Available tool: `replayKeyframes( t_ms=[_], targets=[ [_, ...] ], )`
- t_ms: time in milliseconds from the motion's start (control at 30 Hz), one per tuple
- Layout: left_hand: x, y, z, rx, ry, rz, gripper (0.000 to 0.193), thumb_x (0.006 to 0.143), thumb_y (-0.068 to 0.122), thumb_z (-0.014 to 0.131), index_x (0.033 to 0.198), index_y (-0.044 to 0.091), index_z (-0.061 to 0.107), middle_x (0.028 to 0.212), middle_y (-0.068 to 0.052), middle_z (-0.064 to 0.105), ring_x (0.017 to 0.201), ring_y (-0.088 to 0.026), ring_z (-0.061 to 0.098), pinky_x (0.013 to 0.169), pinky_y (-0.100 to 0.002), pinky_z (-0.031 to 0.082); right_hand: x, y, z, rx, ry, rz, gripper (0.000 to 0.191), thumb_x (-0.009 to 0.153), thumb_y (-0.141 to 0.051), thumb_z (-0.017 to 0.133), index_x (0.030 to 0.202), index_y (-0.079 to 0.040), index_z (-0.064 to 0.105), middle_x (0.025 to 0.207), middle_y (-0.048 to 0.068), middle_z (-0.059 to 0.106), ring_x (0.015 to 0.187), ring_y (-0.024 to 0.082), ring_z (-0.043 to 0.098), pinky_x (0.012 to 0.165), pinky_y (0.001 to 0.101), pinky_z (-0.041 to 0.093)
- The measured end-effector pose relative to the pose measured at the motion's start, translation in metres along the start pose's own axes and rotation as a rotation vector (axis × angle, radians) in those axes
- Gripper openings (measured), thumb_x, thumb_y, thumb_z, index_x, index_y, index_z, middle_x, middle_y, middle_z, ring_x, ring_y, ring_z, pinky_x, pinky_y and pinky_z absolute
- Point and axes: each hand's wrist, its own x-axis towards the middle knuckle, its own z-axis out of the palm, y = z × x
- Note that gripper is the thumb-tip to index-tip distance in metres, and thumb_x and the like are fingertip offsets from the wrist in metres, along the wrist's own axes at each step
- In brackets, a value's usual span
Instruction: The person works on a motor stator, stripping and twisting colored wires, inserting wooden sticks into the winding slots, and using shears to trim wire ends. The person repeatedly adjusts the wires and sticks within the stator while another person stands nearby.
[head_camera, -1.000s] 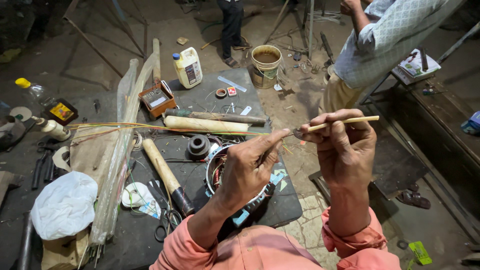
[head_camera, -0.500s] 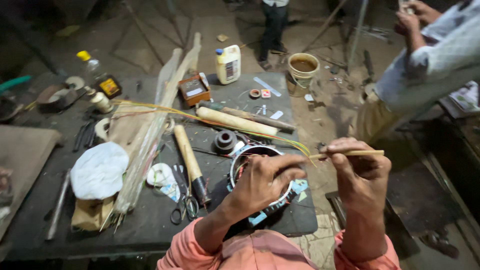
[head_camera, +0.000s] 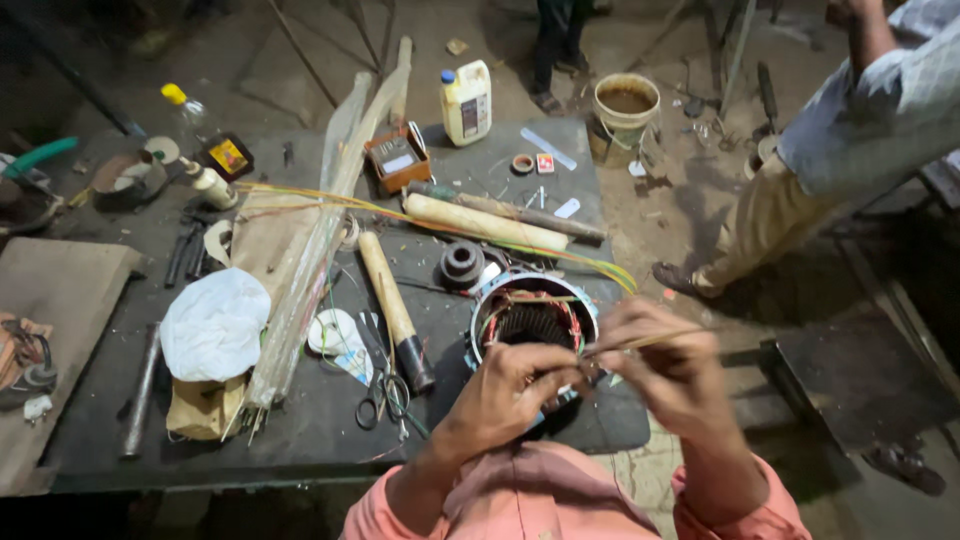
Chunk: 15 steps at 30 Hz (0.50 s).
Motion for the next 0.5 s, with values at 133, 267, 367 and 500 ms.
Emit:
replayKeyframes(
  t_ms=[133, 267, 367, 500],
  targets=[
    [-0.010, -0.019, 0.001, 0.288, 0.049, 0.152, 0.016, 0.089, 0.010, 0.074, 0.104, 0.003, 0.076, 0.090, -0.015, 0.073, 0.084, -0.031, 0.067, 0.075, -0.041, 0.051, -0.007, 0.011, 0.007, -0.096, 0.006, 0.032, 0.008, 0.090, -0.001, 0.074, 0.097, 0.003, 0.074, 0.095, 0.011, 0.070, 0.090, 0.019, 0.065, 0.078, 0.0302, 0.052],
    [-0.013, -0.027, -0.002, 0.436, 0.062, 0.209, 0.012, 0.088, 0.009, 0.074, 0.100, 0.006, 0.076, 0.088, -0.012, 0.073, 0.085, -0.033, 0.066, 0.079, -0.044, 0.050, -0.012, 0.009, 0.009, -0.126, -0.041, 0.025, 0.011, 0.089, 0.000, 0.074, 0.099, 0.001, 0.078, 0.094, 0.011, 0.072, 0.089, 0.020, 0.066, 0.078, 0.0300, 0.052],
    [-0.015, -0.018, -0.002, 0.449, 0.148, 0.192, 0.017, 0.090, 0.007, 0.072, 0.107, 0.005, 0.074, 0.097, -0.013, 0.073, 0.092, -0.033, 0.067, 0.082, -0.043, 0.052, -0.011, 0.014, 0.024, -0.376, -0.172, 0.029, 0.012, 0.085, -0.004, 0.079, 0.097, -0.003, 0.077, 0.096, 0.010, 0.073, 0.088, 0.019, 0.071, 0.077, 0.0298, 0.056],
    [-0.020, 0.003, -0.026, 0.432, 0.190, 0.277, 0.033, 0.092, 0.000, 0.063, 0.125, 0.005, 0.068, 0.119, -0.017, 0.072, 0.114, -0.035, 0.068, 0.097, -0.042, 0.054, -0.016, 0.033, 0.029, -0.384, -0.134, 0.031, 0.017, 0.091, -0.002, 0.073, 0.107, -0.003, 0.075, 0.101, 0.012, 0.072, 0.091, 0.022, 0.070, 0.080, 0.0324, 0.055]
  ],
)
